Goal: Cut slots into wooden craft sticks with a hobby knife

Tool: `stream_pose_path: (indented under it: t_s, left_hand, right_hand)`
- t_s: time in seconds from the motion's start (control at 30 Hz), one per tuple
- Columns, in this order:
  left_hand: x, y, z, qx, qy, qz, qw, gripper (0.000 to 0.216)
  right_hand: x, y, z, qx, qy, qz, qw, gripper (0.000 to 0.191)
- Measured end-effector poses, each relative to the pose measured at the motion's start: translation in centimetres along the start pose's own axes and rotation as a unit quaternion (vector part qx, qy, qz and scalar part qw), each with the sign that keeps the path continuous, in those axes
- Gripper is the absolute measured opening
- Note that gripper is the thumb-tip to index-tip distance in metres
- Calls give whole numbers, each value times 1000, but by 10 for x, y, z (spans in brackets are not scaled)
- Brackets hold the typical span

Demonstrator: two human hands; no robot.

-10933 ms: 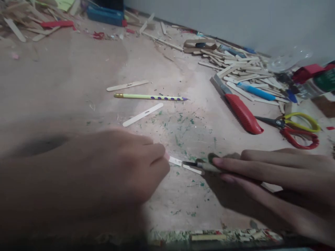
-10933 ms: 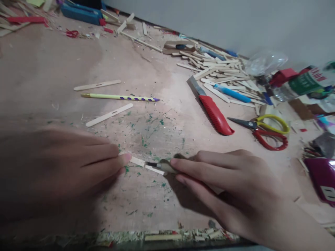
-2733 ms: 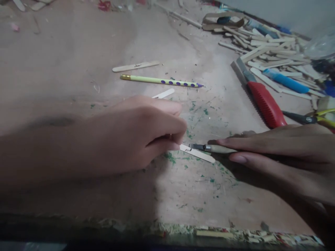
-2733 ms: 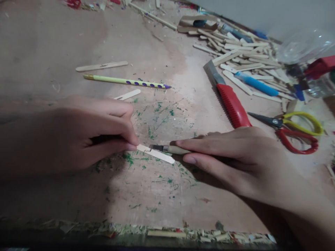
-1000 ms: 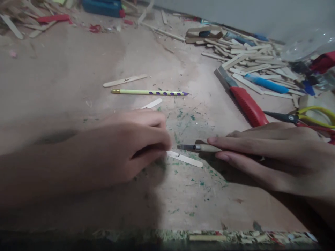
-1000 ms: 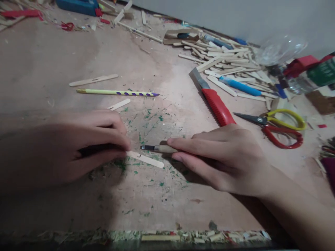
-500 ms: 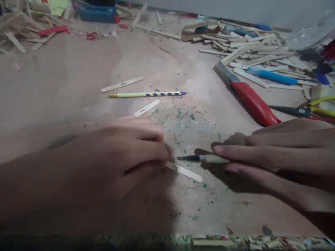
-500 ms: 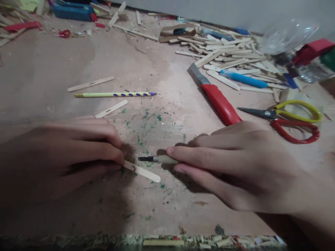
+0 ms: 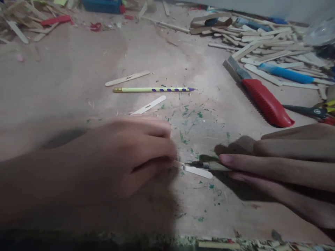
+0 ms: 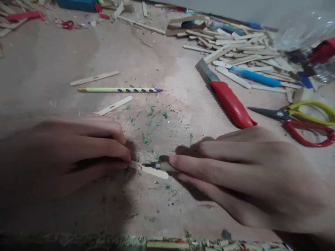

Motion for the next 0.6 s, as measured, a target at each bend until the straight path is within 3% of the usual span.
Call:
stream_pose_path:
  t_s: [0.27,0.43,0.6]
  left_hand:
    - [4,1,0,13,-6,4,1000,32]
    - [1,-1,1,58,-2,28,998,48]
    - [-2,-3,-1,51,0,55,997,43]
  right_hand:
    - [-6,6,1,-23,41,-18,999,40]
    - [-9,7,-1,-27,47,-38,998,46]
    - [-11,7,-2,-11,56,-36,998,44]
Point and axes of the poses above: each hand's wrist, its own z-axis towards the middle knuckle, its own x-axis out of the palm, y = z × x, the point moved 1 cm from there along z, towards the middle knuckle, and after that the axes turned 2 degrees about -y, right-handed, at the moved point
